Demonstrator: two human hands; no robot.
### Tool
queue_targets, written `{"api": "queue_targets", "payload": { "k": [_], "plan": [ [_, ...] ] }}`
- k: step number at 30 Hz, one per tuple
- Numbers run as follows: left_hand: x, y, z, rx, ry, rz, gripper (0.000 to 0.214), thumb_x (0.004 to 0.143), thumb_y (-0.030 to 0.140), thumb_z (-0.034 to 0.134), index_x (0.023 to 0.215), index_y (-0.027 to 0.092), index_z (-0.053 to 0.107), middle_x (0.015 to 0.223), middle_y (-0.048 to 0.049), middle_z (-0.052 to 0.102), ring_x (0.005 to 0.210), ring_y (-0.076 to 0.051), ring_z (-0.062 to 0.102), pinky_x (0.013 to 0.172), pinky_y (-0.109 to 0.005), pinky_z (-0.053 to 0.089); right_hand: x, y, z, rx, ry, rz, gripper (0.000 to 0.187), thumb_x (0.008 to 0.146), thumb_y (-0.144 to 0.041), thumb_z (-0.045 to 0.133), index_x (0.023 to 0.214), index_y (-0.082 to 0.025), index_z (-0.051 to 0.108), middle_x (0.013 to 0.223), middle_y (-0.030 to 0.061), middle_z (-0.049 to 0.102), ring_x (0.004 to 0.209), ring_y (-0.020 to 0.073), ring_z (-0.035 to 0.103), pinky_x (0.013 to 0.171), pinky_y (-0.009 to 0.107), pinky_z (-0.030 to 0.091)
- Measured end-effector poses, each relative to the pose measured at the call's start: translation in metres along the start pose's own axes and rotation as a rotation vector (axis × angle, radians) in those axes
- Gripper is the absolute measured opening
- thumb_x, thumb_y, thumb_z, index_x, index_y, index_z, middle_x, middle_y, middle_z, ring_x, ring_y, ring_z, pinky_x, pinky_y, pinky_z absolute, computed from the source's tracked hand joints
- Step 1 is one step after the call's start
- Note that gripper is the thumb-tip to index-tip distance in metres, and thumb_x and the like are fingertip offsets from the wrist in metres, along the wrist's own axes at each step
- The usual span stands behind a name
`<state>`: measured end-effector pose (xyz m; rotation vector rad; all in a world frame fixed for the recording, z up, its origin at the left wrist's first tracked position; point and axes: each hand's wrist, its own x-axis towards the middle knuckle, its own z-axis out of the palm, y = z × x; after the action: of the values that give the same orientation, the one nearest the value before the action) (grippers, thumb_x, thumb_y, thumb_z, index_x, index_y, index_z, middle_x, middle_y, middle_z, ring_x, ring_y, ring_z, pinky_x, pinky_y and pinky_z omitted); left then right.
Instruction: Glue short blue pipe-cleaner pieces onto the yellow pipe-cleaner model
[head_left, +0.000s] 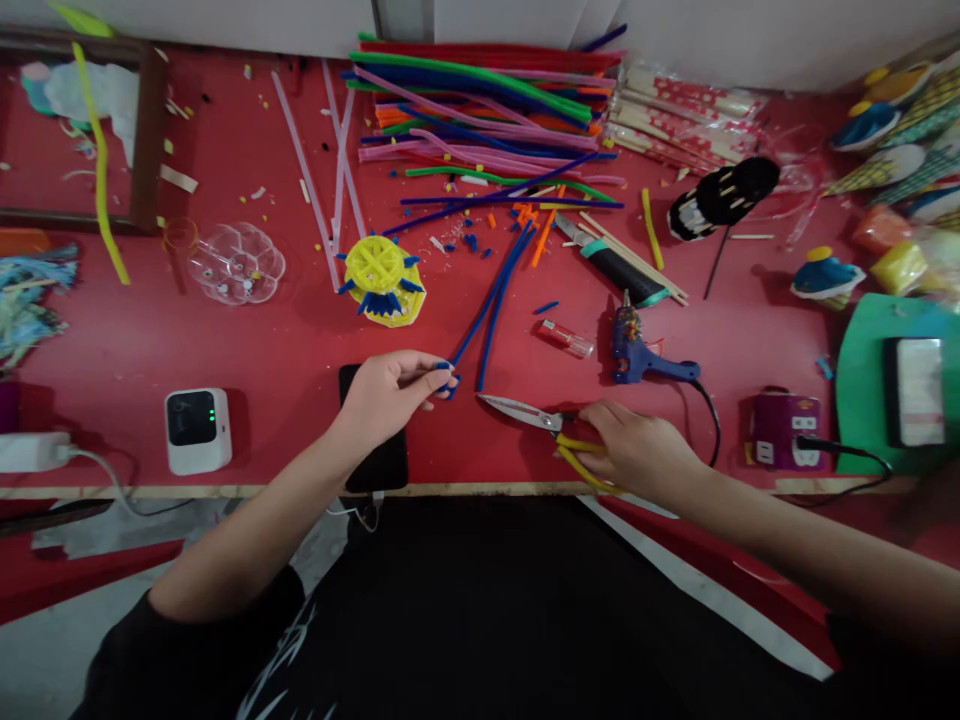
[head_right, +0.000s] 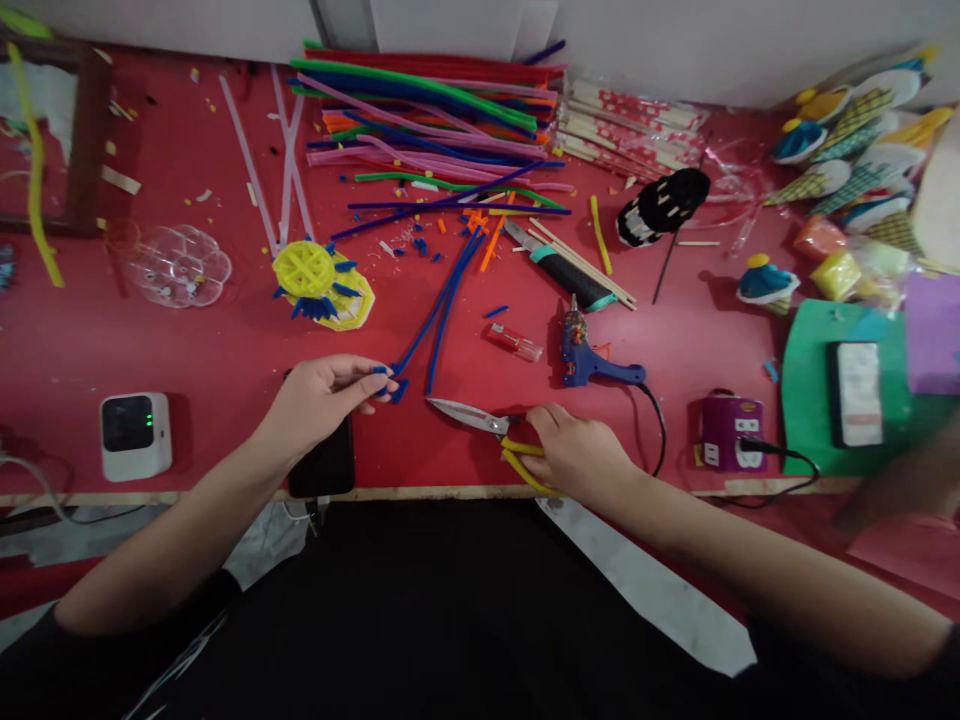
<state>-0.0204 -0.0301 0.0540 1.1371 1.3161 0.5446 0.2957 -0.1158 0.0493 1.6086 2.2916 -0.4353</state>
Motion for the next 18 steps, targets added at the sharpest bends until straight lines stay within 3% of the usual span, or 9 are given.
{"api": "queue_targets", "payload": {
  "k": [4, 8, 14, 18],
  "plan": [
    [0.005, -0.002, -0.003, 0.28, 0.135, 0.169, 0.023, 0.088, 0.031, 0.066, 0.104, 0.019, 0.079, 0.095, -0.0073, 0.082, 0.077, -0.02, 0.076, 0.073, -0.032, 0.061, -0.003, -0.005, 0.0, -0.014, 0.19, -0.147, 0.029, 0.097, -0.036, 0.059, 0.113, -0.013, 0.066, 0.102, 0.0141, 0.074, 0.089, 0.026, 0.073, 0.066, 0.033, 0.054],
    [0.004, -0.004, -0.002, 0.516, 0.15, 0.307, 0.022, 0.09, 0.026, 0.062, 0.104, 0.022, 0.079, 0.098, -0.0067, 0.08, 0.083, -0.021, 0.075, 0.079, -0.035, 0.061, -0.003, -0.005, -0.016, 0.0, 0.337, -0.289, 0.023, 0.101, -0.03, 0.054, 0.108, -0.016, 0.071, 0.105, 0.0135, 0.074, 0.097, 0.0261, 0.07, 0.083, 0.038, 0.057],
    [0.002, -0.005, 0.004, 0.408, 0.118, 0.291, 0.018, 0.085, 0.023, 0.066, 0.1, 0.02, 0.075, 0.092, -0.0047, 0.078, 0.082, -0.019, 0.074, 0.077, -0.031, 0.061, 0.017, -0.021, -0.04, 0.252, 0.608, -0.268, 0.02, 0.1, -0.03, 0.057, 0.104, -0.016, 0.071, 0.096, 0.0108, 0.074, 0.088, 0.022, 0.07, 0.082, 0.036, 0.059],
    [0.001, -0.005, 0.008, 0.36, 0.129, 0.281, 0.012, 0.082, 0.023, 0.065, 0.092, 0.02, 0.071, 0.089, -0.0043, 0.076, 0.08, -0.018, 0.073, 0.075, -0.031, 0.06, 0.052, -0.047, -0.04, 0.57, 0.632, -0.277, 0.017, 0.097, -0.028, 0.061, 0.108, -0.016, 0.07, 0.1, 0.0104, 0.077, 0.094, 0.0217, 0.073, 0.086, 0.036, 0.061]
  ]
}}
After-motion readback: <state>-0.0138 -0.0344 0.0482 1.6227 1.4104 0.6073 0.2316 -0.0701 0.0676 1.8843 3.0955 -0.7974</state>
